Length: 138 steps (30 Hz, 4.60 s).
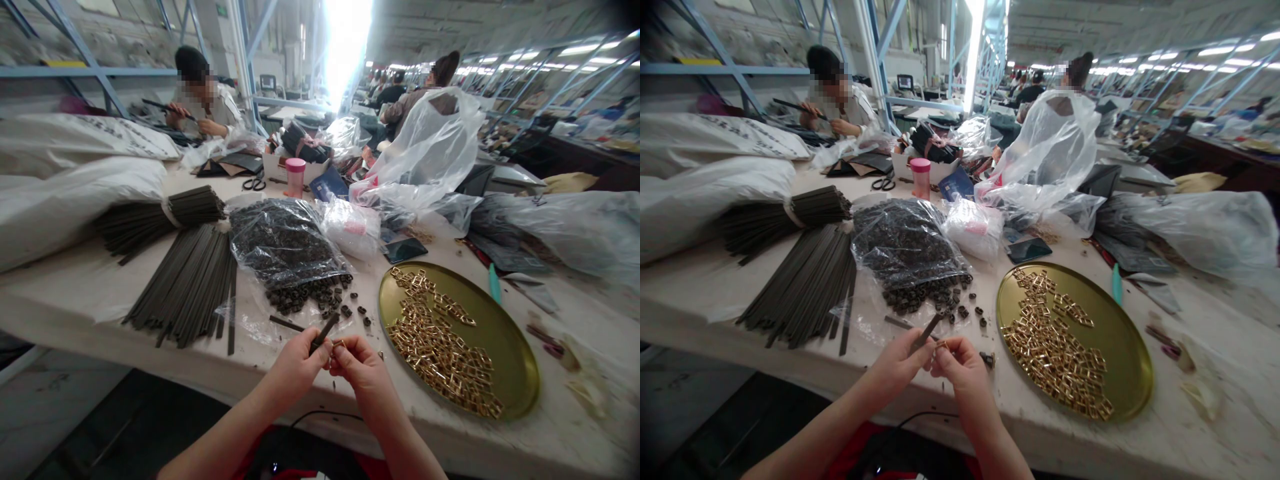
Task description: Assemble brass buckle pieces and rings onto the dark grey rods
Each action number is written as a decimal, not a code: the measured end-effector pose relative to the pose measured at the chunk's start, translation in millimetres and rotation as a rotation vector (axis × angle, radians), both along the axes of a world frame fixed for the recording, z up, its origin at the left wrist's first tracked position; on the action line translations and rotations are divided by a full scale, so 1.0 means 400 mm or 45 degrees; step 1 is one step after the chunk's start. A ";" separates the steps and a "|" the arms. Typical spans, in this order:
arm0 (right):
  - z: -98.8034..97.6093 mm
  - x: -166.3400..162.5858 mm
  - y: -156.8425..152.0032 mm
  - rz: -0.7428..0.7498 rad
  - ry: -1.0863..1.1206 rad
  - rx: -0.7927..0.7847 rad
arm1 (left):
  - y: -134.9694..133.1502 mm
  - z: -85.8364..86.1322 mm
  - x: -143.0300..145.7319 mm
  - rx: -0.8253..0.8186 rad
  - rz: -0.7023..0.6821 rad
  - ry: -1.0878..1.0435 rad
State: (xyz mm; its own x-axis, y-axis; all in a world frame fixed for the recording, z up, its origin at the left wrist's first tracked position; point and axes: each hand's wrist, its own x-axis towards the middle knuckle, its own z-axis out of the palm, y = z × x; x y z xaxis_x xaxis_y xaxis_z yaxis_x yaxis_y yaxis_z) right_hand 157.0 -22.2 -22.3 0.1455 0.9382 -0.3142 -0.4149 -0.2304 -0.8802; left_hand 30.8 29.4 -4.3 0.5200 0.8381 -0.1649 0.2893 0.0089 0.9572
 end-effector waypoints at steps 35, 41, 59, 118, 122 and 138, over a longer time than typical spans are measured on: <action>0.024 0.015 -0.003 0.187 0.184 -0.115 | 0.002 0.012 -0.013 -0.550 -0.211 -0.158; 0.016 0.022 -0.004 0.199 0.282 -0.153 | -0.001 0.002 -0.007 -0.462 -0.186 -0.098; 0.007 0.024 -0.014 0.206 0.391 -0.133 | -0.011 0.007 0.006 -0.544 -0.174 -0.126; 0.017 0.028 -0.065 0.428 -1.774 0.727 | 0.005 -0.028 -0.038 -0.024 -0.416 0.275; 0.020 0.028 -0.068 0.464 -1.836 0.710 | 0.000 -0.020 -0.036 -0.104 -0.433 0.239; -0.002 0.038 -0.072 0.340 -1.726 0.749 | -0.018 -0.013 -0.021 -0.187 -0.439 0.302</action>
State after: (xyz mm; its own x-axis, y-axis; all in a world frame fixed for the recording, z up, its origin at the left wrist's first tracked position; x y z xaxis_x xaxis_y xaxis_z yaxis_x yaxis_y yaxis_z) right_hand 172.3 -51.0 -22.9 -0.1815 0.9242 0.3359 0.7643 0.3475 -0.5431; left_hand 22.2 22.0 -9.3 0.6983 0.5812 -0.4178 0.5108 0.0043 0.8597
